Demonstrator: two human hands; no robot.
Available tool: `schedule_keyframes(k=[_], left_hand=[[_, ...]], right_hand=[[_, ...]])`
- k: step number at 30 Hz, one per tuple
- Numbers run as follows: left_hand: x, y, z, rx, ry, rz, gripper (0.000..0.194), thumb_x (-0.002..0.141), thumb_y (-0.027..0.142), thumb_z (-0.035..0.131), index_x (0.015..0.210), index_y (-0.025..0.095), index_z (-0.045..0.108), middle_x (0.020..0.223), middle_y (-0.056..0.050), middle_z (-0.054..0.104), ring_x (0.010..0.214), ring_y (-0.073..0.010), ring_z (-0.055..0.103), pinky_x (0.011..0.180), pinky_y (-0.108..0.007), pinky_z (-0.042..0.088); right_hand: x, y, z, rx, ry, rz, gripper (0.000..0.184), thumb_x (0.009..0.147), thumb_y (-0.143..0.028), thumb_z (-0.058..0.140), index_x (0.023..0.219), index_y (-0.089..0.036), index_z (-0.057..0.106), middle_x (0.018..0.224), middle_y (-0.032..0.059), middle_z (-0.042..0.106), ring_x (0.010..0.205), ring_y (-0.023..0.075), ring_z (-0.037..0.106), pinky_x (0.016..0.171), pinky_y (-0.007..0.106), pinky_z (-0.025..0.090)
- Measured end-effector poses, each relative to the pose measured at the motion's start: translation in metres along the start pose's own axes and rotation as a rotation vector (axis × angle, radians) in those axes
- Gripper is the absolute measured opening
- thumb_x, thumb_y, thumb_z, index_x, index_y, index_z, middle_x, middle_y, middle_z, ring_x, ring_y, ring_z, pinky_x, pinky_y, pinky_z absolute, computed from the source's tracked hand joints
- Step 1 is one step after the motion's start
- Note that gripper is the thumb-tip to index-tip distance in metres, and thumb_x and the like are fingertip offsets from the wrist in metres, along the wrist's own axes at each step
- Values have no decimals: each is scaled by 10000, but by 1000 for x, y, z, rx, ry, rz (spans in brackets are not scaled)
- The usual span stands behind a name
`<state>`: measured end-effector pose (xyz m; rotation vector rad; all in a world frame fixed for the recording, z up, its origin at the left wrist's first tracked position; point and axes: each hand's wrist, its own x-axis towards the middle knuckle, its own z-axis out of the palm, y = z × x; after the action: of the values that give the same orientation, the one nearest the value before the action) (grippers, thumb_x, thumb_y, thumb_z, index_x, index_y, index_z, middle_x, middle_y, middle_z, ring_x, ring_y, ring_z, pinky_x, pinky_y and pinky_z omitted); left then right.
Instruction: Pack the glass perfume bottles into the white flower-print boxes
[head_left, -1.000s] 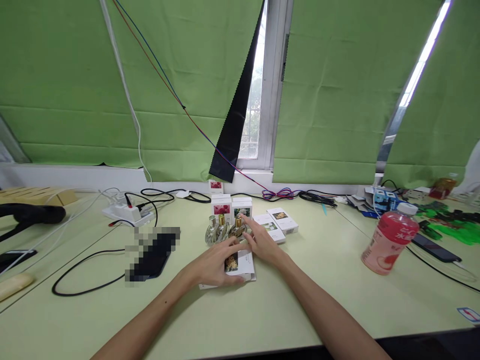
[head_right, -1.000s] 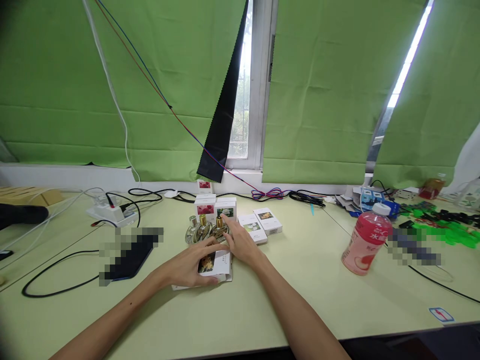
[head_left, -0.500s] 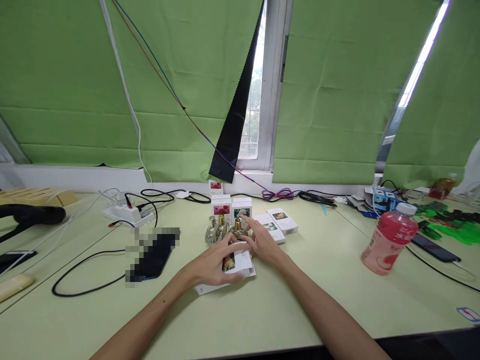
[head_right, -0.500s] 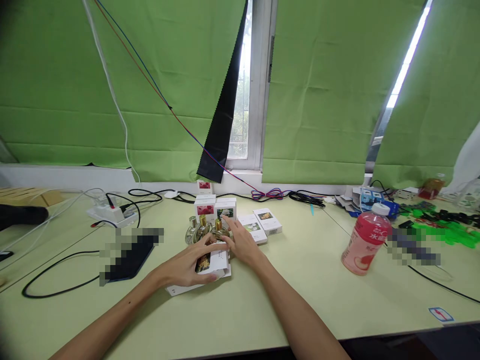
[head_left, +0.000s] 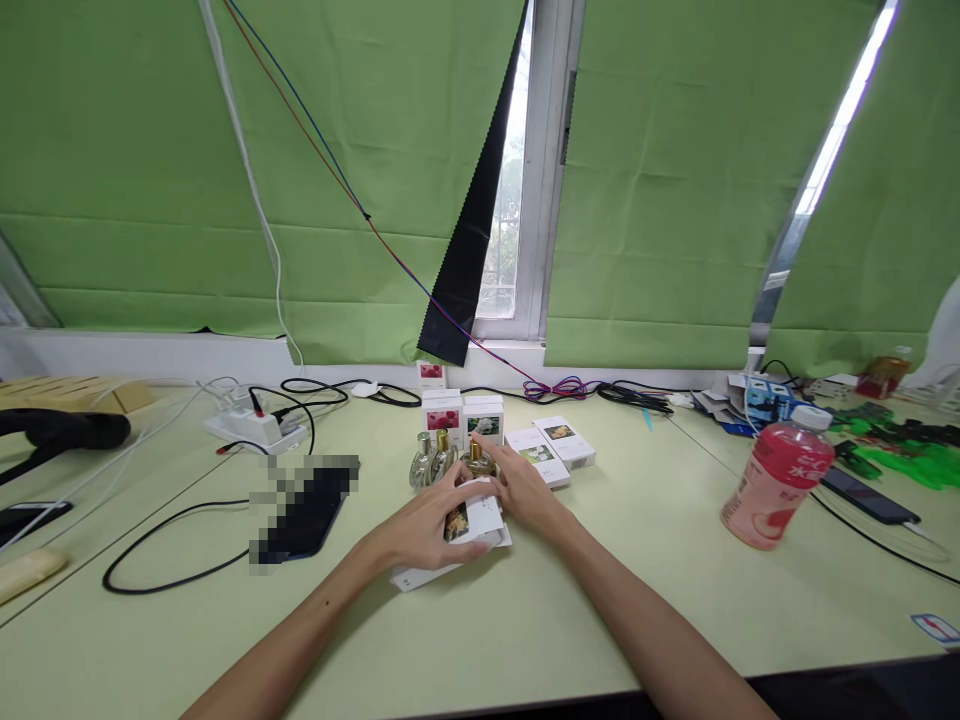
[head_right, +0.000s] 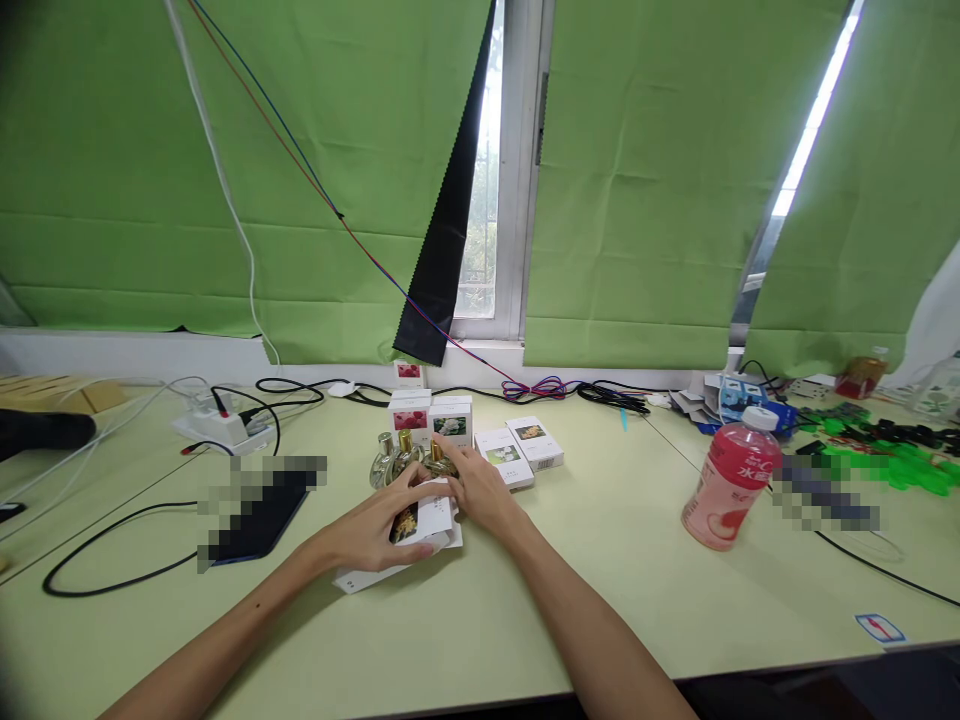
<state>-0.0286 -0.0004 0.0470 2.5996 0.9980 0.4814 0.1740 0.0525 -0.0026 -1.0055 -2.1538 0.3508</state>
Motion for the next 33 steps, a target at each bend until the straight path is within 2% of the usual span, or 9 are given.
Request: schedule_keyframes(k=[6, 11, 17, 21, 26, 29, 33], left_hand=[[0, 1, 0, -14, 3, -10, 600, 827, 449, 649, 1387, 348, 459, 1119, -58, 474, 1030, -239, 551, 939, -370, 469], [0, 1, 1, -28, 23, -60, 607, 796, 468, 674, 1345, 318, 464, 1140, -61, 500, 948, -230, 577, 862, -357, 486], [0, 2, 2, -54, 53, -77, 625, 788, 442, 690, 1337, 306, 423, 1152, -56, 517, 995, -241, 559, 873, -363, 486], [1, 0, 3, -72, 69, -74, 588, 792, 434, 686, 1301, 293, 427, 1222, -56, 528, 1063, -249, 560, 908, -363, 483], [1, -7, 6, -55, 76, -112, 657, 771, 451, 699, 1317, 259, 388, 1322, -78, 517, 1167, -274, 542, 973, -375, 459], [1, -9, 8, -33, 76, -150, 662, 756, 477, 701, 1294, 242, 395, 1279, -81, 547, 1130, -280, 565, 937, -370, 467], [2, -7, 9, -11, 47, -177, 578, 743, 495, 697, 1179, 224, 432, 1114, -61, 594, 986, -262, 602, 825, -340, 468]], right_hand=[[0, -2, 0, -28, 10, 30, 733, 882, -92, 518, 1532, -345, 293, 987, 42, 597, 715, 170, 530, 735, 321, 477], [0, -8, -1, -74, 48, 50, 628, 927, -164, 519, 1514, -280, 329, 978, 67, 622, 806, 213, 573, 761, 339, 475], [-2, -17, -6, -165, 49, 153, 607, 934, -184, 529, 1501, -268, 327, 1130, 102, 625, 1018, 246, 603, 853, 324, 457], [-2, -17, -6, -204, 59, 185, 603, 926, -189, 539, 1485, -262, 323, 1134, 102, 634, 1039, 252, 611, 856, 313, 448], [-2, -17, -4, -254, 71, 220, 617, 906, -186, 558, 1468, -243, 310, 1112, 100, 649, 1013, 253, 627, 823, 302, 440], [-1, -18, -4, -270, 86, 240, 612, 902, -192, 571, 1457, -235, 316, 1113, 103, 654, 1022, 256, 632, 814, 298, 437], [0, -19, -2, -260, 114, 258, 557, 922, -224, 576, 1428, -237, 343, 1111, 101, 661, 1031, 254, 640, 810, 293, 437]])
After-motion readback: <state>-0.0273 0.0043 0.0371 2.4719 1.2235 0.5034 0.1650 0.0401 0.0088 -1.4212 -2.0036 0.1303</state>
